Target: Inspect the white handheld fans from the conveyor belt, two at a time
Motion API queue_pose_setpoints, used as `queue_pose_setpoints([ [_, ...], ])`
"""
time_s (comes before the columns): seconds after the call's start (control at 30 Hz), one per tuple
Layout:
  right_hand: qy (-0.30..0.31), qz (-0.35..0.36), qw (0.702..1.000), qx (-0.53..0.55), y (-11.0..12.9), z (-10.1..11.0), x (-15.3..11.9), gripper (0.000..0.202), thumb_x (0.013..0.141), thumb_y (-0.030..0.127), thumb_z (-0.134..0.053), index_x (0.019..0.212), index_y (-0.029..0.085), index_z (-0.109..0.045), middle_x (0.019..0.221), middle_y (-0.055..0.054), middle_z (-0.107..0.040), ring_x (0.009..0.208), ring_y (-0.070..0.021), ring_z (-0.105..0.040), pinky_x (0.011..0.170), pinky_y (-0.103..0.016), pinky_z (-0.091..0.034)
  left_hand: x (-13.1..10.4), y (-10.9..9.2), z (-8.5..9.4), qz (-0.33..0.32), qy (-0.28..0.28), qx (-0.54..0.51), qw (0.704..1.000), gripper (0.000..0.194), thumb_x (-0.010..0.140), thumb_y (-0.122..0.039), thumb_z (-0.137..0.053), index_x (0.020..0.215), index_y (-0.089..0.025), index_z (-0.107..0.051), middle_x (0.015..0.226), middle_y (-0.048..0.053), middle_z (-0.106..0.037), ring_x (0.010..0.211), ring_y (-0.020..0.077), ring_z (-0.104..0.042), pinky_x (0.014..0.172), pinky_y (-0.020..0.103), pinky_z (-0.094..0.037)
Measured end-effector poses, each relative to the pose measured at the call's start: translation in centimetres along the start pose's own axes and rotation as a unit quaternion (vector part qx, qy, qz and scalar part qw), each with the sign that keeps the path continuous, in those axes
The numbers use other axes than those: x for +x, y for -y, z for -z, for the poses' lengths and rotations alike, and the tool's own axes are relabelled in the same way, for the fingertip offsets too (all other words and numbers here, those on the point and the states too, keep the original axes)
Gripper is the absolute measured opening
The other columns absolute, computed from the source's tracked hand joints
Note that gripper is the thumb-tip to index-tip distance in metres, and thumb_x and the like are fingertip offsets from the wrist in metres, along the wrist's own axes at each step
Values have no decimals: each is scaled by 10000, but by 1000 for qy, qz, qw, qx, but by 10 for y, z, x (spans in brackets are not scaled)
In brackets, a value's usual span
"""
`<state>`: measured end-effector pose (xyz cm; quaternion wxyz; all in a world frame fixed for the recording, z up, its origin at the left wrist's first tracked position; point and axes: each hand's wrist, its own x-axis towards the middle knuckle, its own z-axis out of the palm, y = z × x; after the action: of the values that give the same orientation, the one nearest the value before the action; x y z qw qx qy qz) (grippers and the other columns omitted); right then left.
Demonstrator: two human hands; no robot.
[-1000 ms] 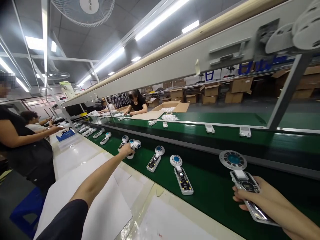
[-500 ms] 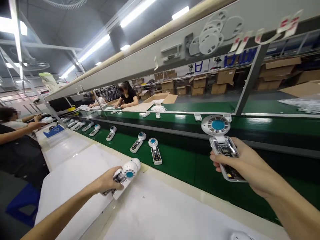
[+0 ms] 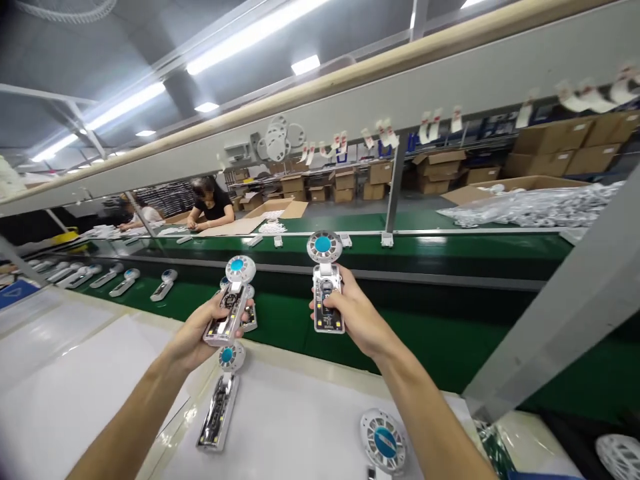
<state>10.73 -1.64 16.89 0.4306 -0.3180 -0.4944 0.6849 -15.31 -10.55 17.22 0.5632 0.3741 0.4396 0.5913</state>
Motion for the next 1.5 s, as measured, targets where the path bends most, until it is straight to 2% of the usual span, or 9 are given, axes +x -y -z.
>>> queue_pose_setpoints([
  [0.1,18,52,998,-1,1,-1,-7,675,758,142,-593,1376,290,-364,1062,-11,-602,827,-154,-656,684,-293,-601,6,-6,-36,-64,22,8,998,492,732,-140,-677,1187,-179,-493,1197,123,-637,751,202,-697,602,325,-568],
  [0.23,40,97,994,4,1,-3,-14,719,788,174,-619,1423,306,-308,1108,-24,-588,871,-168,-656,718,-329,-608,3,-2,-55,-118,74,27,990,550,782,-173,-668,1269,-233,-420,1180,108,-645,669,203,-702,567,336,-561],
  [0.37,51,114,992,0,1,-9,-19,748,788,178,-632,1435,322,-284,1098,-24,-585,882,-173,-654,749,-373,-614,-2,4,-56,-122,108,25,986,590,806,-161,-658,1304,-266,-360,1135,90,-652,692,200,-699,563,322,-556],
  [0.5,46,100,994,-5,-2,-14,-20,736,779,192,-650,1417,321,-307,1092,-28,-597,837,-180,-677,658,-334,-602,-2,4,-54,-127,124,11,984,613,805,-143,-655,1315,-264,-338,1116,81,-651,696,189,-697,571,313,-562],
  [0.63,30,78,996,-12,-5,-18,-19,720,753,214,-684,1384,306,-348,1091,-32,-616,801,-189,-690,641,-337,-605,1,4,-52,-127,140,-12,982,647,789,-131,-665,1324,-264,-326,1123,71,-648,687,179,-698,577,315,-573],
  [0.8,-5,64,998,-22,-5,-25,-18,762,705,238,-716,1379,300,-365,1113,-52,-630,823,-205,-685,607,-317,-599,4,5,-53,-119,138,-37,983,679,744,-124,-690,1309,-274,-343,1255,93,-608,779,188,-700,594,324,-595],
  [1.17,-3,75,997,-34,-6,-27,-21,718,727,212,-687,1380,314,-405,1258,-64,-604,847,-191,-679,691,-351,-619,7,9,-58,-75,135,-41,987,700,720,-166,-724,1298,-259,-342,1144,79,-643,660,181,-697,556,306,-552],
  [1.37,19,91,995,-42,-4,-19,-22,797,723,171,-689,1438,327,-373,1022,-30,-673,771,-189,-691,609,-298,-586,7,11,-57,-85,130,-47,987,758,633,-76,-692,1281,-281,-358,1257,83,-601,719,179,-695,624,342,-566],
  [1.5,27,79,995,-52,-1,-18,-22,856,743,186,-686,1492,328,-298,987,-23,-683,764,-193,-699,637,-311,-586,7,11,-58,-88,124,-46,987,757,647,-87,-701,1285,-290,-348,1273,90,-594,690,179,-699,586,332,-561],
])
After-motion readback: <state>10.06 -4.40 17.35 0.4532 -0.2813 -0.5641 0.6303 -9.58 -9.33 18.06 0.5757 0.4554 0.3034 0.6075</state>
